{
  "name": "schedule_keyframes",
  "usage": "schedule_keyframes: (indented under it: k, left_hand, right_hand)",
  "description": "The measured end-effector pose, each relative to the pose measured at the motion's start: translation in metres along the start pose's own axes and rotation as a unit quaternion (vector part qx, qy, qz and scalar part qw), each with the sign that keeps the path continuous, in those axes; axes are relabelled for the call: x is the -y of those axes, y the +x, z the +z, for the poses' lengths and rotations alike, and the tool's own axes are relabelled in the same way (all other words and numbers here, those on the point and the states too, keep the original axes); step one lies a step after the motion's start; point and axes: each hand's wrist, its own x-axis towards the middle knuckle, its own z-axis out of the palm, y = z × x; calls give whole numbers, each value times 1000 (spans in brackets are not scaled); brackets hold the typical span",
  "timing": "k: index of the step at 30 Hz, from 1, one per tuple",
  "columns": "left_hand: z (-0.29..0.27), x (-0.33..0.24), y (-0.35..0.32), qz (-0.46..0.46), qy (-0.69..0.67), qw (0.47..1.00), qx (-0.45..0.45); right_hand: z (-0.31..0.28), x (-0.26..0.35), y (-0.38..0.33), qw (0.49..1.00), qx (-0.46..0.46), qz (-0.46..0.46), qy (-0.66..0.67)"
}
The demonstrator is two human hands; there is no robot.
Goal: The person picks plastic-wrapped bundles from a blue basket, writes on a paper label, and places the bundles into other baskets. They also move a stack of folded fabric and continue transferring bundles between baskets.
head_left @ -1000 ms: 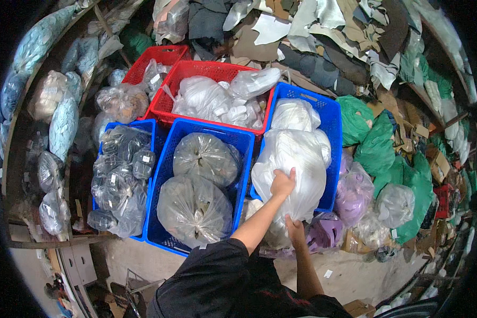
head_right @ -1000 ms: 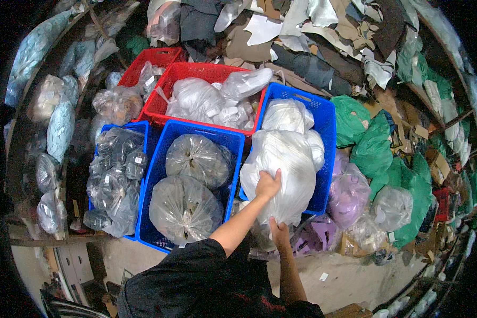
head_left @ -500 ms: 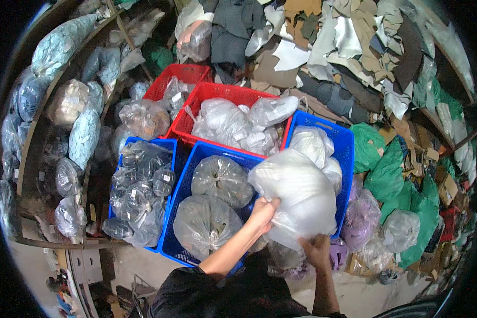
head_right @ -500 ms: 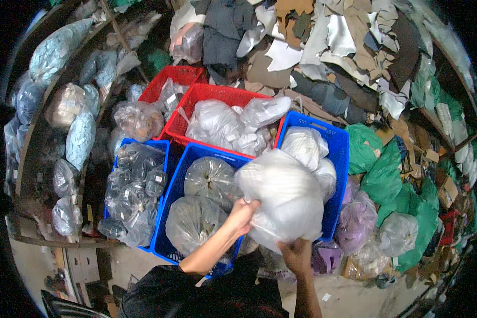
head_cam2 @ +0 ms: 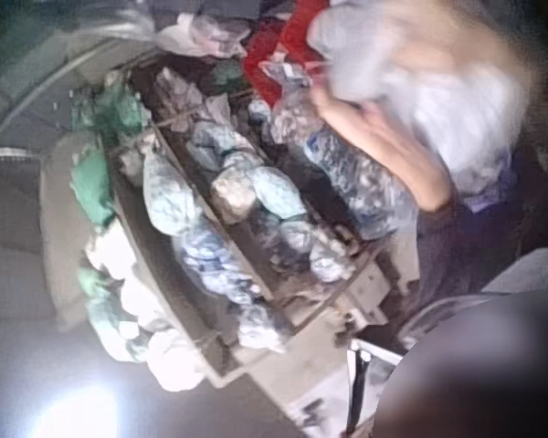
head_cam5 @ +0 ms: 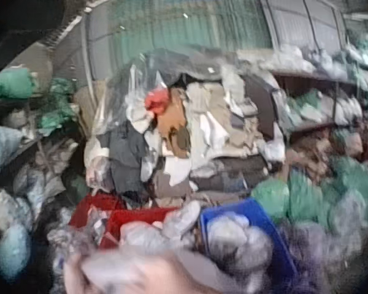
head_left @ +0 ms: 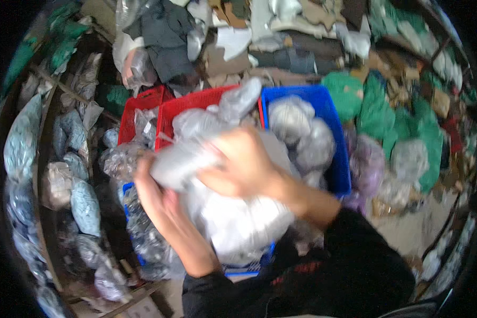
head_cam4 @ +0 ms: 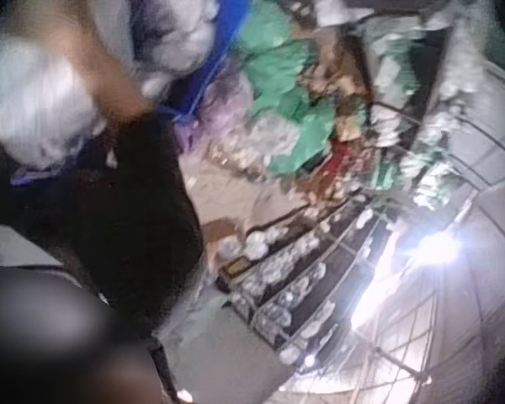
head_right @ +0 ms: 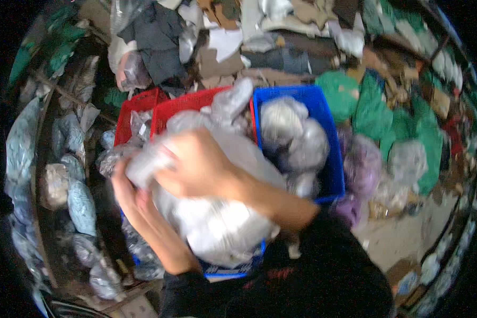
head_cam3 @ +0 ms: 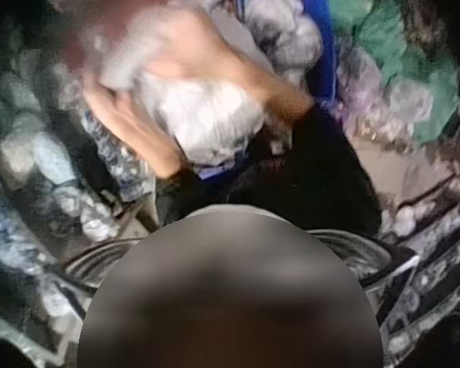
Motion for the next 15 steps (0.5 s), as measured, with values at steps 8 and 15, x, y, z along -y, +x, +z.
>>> schedule_keyframes:
  k: [8, 15]
  left_hand:
    - [-82, -4, 248, -39, 23, 988, 149]
    - [-267, 249, 186, -206, 281, 936, -44]
  right_hand:
    - [59, -127, 139, 956, 143, 210, -148]
    - [-134, -315, -114, 913, 290, 277, -73]
